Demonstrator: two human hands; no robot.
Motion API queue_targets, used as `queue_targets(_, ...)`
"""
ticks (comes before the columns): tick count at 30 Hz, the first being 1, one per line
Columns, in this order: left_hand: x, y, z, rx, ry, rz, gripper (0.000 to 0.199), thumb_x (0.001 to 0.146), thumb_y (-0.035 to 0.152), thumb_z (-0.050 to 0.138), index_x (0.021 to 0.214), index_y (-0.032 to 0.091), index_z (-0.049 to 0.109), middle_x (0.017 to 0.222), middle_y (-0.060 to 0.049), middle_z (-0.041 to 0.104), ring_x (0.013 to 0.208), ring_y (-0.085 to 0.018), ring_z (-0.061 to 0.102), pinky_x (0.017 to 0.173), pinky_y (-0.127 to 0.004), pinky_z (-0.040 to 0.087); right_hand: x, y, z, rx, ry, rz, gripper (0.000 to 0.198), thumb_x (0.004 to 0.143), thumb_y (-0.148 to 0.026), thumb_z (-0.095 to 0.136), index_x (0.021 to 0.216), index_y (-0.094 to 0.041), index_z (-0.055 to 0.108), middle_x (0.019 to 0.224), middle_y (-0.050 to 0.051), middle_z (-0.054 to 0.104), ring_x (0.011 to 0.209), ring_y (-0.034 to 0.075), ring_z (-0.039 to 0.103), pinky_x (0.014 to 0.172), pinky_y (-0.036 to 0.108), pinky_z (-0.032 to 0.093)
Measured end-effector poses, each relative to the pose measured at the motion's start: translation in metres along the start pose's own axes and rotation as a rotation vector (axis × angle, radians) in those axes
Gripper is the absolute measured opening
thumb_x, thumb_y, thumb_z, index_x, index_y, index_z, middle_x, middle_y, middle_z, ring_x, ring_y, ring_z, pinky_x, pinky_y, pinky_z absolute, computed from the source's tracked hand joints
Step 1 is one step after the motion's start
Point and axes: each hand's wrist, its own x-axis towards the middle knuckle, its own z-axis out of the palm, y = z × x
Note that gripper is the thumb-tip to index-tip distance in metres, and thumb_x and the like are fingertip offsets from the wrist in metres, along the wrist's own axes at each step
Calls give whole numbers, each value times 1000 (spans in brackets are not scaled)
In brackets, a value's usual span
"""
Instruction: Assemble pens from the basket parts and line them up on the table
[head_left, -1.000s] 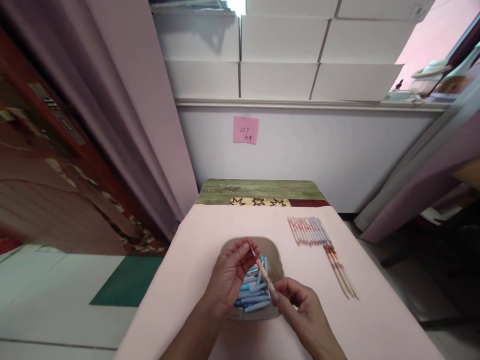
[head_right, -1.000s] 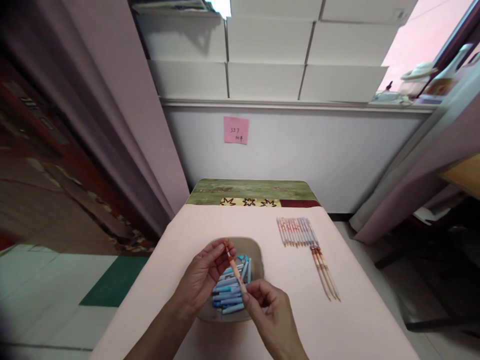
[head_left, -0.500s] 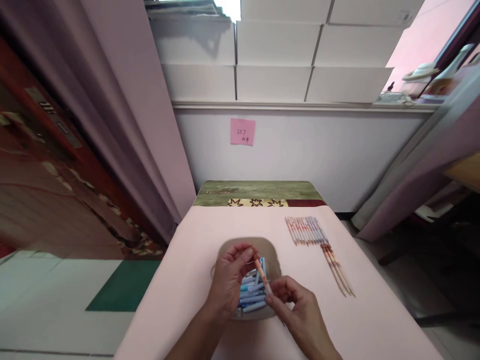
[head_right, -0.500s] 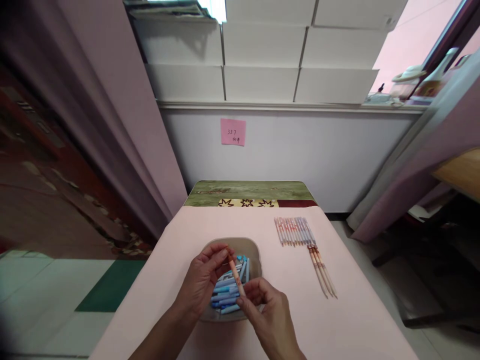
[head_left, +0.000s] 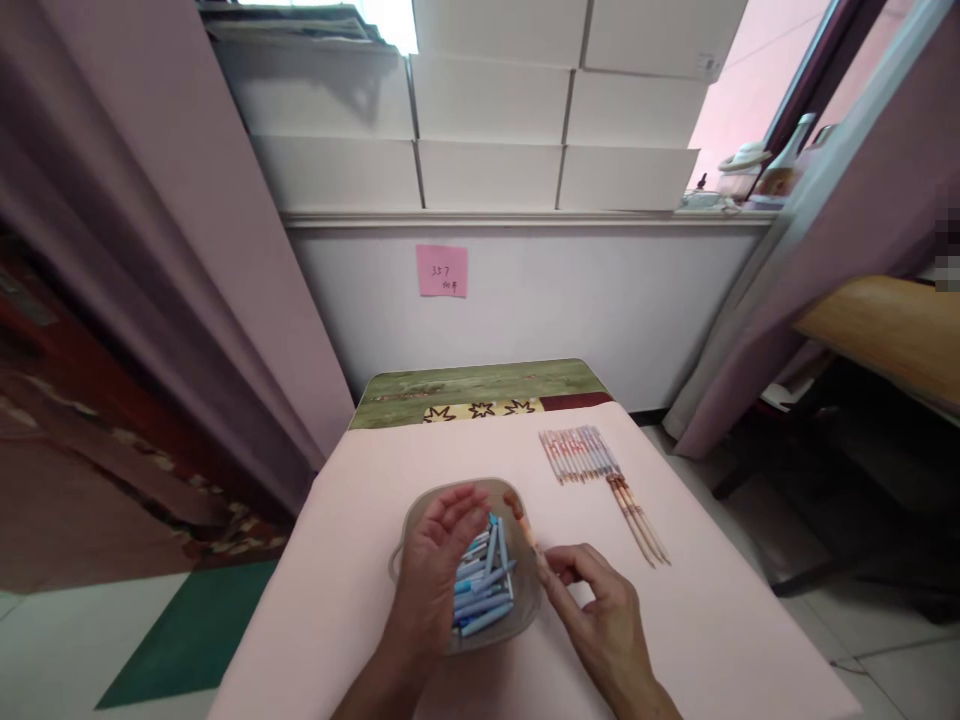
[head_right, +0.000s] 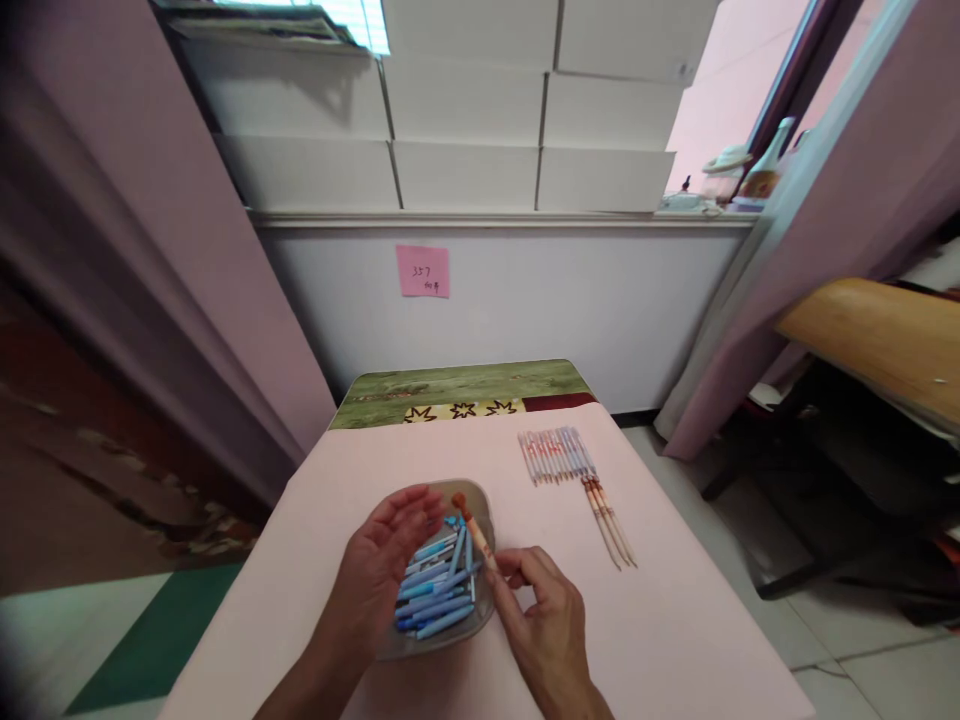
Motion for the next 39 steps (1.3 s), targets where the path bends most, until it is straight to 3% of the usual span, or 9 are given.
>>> queue_targets(3, 1, 5, -21, 98, 111, 66, 41, 65, 38, 77, 98, 17, 65, 100, -7, 72, 89, -21, 67, 79, -30, 53, 4, 27, -19, -124, 131, 65, 25, 85, -45, 58, 86, -21, 68, 80, 4, 67, 70, 18, 62, 66, 27, 47)
queue_targets(6, 3, 2, -65, 233, 277, 144, 46, 62, 42, 77, 99, 18, 65, 101, -6, 71, 88, -21, 66, 81, -31, 52, 10, 66, -39, -337, 261, 221, 32, 83, -49, 55, 97, -23, 67, 86, 4, 69, 75, 21, 64, 65, 30, 46)
queue_targets(11, 3, -27, -158, 556, 542, 174, 51, 61, 51, 71, 100, 19, 64, 103, -7, 69, 92, -26, 64, 88, -41, 48, 19, 118, -59, -598, 165, 456, 28, 85, -45, 48, 98, -26, 65, 94, 2, 70, 80, 20, 64, 61, 27, 42)
queue_targets(15, -6, -53, -201, 822, 668, 106, 52, 65, 55, 63, 103, 20, 64, 90, -7, 70, 86, -29, 65, 80, -42, 49, 28, 133, -58, -710, 72, 513, 26, 88, -39, 44, 99, -27, 64, 102, 2, 69, 85, 19, 64, 60, 26, 39)
queue_targets(20, -14, -69, -207, 909, 679, 128, 47, 69, 55, 60, 103, 23, 63, 95, -5, 69, 87, -27, 65, 82, -39, 49, 38, 137, -47, -856, 55, 486, 26, 91, -37, 41, 92, -26, 64, 98, 3, 68, 83, 20, 63, 58, 28, 36)
queue_targets(27, -13, -68, -205, 924, 644, 137, 47, 69, 56, 59, 102, 23, 62, 98, -5, 67, 89, -27, 64, 86, -40, 49, 40, 139, -42, -923, 103, 469, 27, 93, -36, 42, 93, -23, 65, 95, 6, 66, 83, 21, 61, 57, 27, 35)
queue_targets(32, -11, -73, -210, 943, 667, 144, 50, 66, 56, 59, 101, 22, 64, 97, -5, 69, 90, -27, 64, 86, -40, 49, 35, 147, -41, -960, 180, 371, 25, 91, -35, 46, 105, -22, 63, 100, 7, 64, 91, 21, 58, 71, 30, 39)
queue_targets(35, -10, -75, -212, 956, 671, 163, 50, 65, 57, 59, 101, 23, 65, 96, -5, 69, 90, -27, 65, 86, -40, 49, 28, 154, -39, -994, 278, 293, 37, 87, -40, 51, 118, -20, 56, 111, 10, 61, 97, 25, 56, 81, 35, 37)
queue_targets(39, -9, -75, -211, 982, 682, 156, 48, 65, 56, 58, 99, 23, 65, 96, -4, 69, 88, -26, 65, 84, -40, 49, 23, 161, -38, -991, 334, 342, 51, 86, -49, 50, 124, -15, 51, 115, 15, 60, 101, 30, 55, 88, 42, 34)
